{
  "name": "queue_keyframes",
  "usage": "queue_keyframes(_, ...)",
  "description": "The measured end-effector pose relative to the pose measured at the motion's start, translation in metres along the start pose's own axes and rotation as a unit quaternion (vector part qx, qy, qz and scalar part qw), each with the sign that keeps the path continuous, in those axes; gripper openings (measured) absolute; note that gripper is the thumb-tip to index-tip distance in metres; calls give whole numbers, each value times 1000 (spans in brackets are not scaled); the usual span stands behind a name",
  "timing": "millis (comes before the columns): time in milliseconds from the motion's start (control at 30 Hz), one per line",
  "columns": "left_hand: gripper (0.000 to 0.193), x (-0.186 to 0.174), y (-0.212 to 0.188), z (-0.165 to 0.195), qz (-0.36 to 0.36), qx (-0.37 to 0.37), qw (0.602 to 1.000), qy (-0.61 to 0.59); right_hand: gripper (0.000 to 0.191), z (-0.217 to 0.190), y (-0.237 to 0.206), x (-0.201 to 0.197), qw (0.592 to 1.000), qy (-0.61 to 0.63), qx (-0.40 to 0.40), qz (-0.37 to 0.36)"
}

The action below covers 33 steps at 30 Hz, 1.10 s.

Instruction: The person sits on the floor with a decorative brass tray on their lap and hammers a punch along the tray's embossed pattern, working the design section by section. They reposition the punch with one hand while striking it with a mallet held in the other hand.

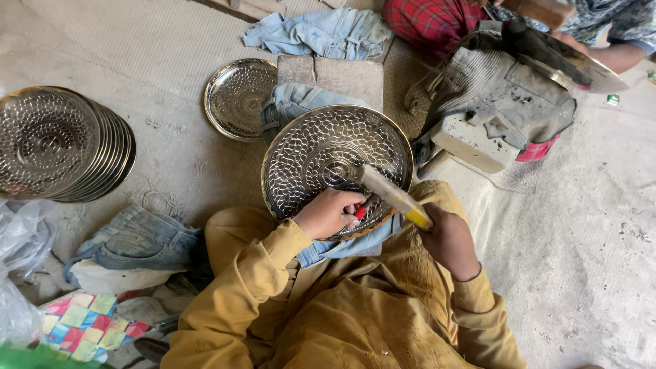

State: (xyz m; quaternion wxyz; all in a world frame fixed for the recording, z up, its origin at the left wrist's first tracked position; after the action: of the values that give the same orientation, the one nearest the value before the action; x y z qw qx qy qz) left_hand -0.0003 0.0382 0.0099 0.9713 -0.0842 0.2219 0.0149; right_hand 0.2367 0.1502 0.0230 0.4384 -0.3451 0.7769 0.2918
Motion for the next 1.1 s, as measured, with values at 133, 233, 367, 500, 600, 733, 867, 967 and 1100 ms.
queue_keyframes(133, 39, -1, 0, -1, -3, -13, 1000, 7, 24, 7, -4, 7, 992, 92, 86, 1)
queue_keyframes(233, 37, -1, -1, -1, -13, -10, 1000, 6, 30, 6, -5, 8, 997, 52, 49, -1)
queue_keyframes(367, 38, -2, -2, -2, -18, -15, 1000, -4, 23, 9, -8, 13, 994, 92, 59, -1)
queue_keyframes(500, 40, 0, 0, -5, -18, -27, 999, 25, 30, 7, -9, 18, 994, 107, 1, -22)
queue_keyframes(600, 42, 1, 1, -9, -42, -25, 998, 25, 21, 14, -11, 19, 993, 69, 92, -12)
queue_keyframes(733, 43, 2, 1, -11, -39, -26, 998, 30, 31, 7, -9, 18, 994, 94, 52, -36)
queue_keyframes(867, 42, 0, 0, -10, -33, -31, 998, 36, 25, 0, -10, 14, 993, 101, 49, -35)
queue_keyframes(967, 42, -2, -3, -8, -39, -29, 998, 28, 27, -1, -11, 11, 990, 123, 66, 1)
queue_keyframes(1100, 30, -5, -5, -5, -35, -5, 999, 35, 27, -4, -13, 16, 996, 72, 32, -51)
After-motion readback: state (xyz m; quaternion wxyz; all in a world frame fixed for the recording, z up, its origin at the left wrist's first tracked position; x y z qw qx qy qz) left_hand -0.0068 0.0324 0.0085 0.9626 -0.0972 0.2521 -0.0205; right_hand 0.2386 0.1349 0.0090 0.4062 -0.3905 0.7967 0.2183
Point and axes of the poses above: each hand's wrist, its own y-axis towards the middle knuckle, its own x-axis out of the palm, z = x × y, the point moved 4 cm from there along y, towards the middle knuckle, and after that the axes turned 8 degrees about -x, right-handed, at the moved point
